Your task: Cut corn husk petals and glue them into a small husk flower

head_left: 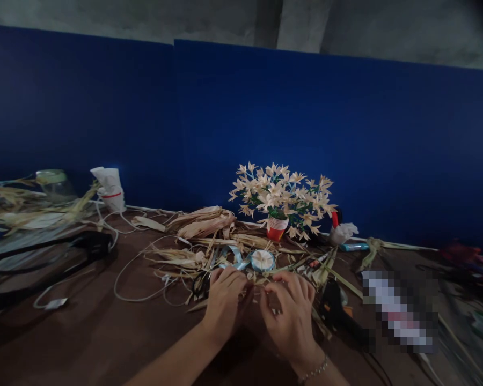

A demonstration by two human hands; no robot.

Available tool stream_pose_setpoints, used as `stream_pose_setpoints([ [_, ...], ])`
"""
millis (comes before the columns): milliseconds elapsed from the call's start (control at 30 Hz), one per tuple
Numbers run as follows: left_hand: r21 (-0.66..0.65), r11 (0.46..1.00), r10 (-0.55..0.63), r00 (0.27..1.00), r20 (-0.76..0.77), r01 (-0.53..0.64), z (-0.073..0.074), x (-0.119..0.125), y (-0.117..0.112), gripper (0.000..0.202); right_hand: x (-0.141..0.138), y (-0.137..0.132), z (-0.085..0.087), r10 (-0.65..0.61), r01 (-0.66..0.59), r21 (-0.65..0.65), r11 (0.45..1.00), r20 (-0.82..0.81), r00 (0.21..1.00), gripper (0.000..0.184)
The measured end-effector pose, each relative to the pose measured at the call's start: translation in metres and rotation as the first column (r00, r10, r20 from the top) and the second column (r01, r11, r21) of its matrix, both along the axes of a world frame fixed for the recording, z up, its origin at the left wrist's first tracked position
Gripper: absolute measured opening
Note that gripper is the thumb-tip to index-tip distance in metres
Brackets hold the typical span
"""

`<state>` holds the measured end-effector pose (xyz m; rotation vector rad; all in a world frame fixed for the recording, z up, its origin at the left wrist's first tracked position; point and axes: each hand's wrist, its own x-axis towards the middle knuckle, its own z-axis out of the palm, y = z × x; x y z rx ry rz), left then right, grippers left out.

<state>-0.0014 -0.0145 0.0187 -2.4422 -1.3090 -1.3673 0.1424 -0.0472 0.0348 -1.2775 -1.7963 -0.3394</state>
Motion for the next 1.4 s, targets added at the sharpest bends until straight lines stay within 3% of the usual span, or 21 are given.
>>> stream_pose_setpoints([
  [233,0.014,0.997,-0.071,0.997,-0.013,0.071,-0.015,0.002,0.002,0.013,-0.011,-0.002,-0.008,0.102,-0.105,-0.036,0.994,-0.078,0.992,0.008],
  [367,-0.004,0.994,-0.105,0.993,0.056,0.106,-0.022,0.004,0.004,0.016,-0.014,-0.002,-0.011,0.129,-0.134,-0.05,0.99,-0.09,0.988,0.009],
  [500,-0.116,0.991,-0.039,0.983,0.178,0.06,-0.019,0.003,0.007,0.015,-0.007,-0.002,-0.01,0.152,-0.157,-0.049,0.986,-0.103,0.983,0.006],
  [600,-0.135,0.991,0.016,0.978,0.207,0.012,-0.016,0.002,0.008,0.016,-0.002,0.0,-0.01,0.102,-0.108,-0.035,0.994,-0.147,0.984,0.008],
  [733,-0.149,0.987,-0.026,0.977,0.21,0.059,-0.015,0.002,0.008,0.017,0.0,0.005,-0.012,0.05,-0.058,-0.052,0.997,-0.147,0.988,0.006],
  [900,-0.18,0.978,-0.064,0.974,0.217,0.104,-0.013,0.004,0.006,0.017,0.001,0.006,-0.014,0.053,-0.059,-0.056,0.997,-0.103,0.993,0.008],
  [1133,-0.327,0.919,-0.085,0.919,0.385,0.222,-0.014,0.002,0.01,0.023,0.01,0.005,-0.007,0.231,-0.225,-0.057,0.973,0.14,0.963,0.019],
  [1400,-0.266,0.886,-0.197,0.829,0.524,0.379,-0.017,0.0,0.015,0.028,0.012,0.007,-0.003,0.276,-0.269,-0.065,0.961,0.241,0.93,0.033],
])
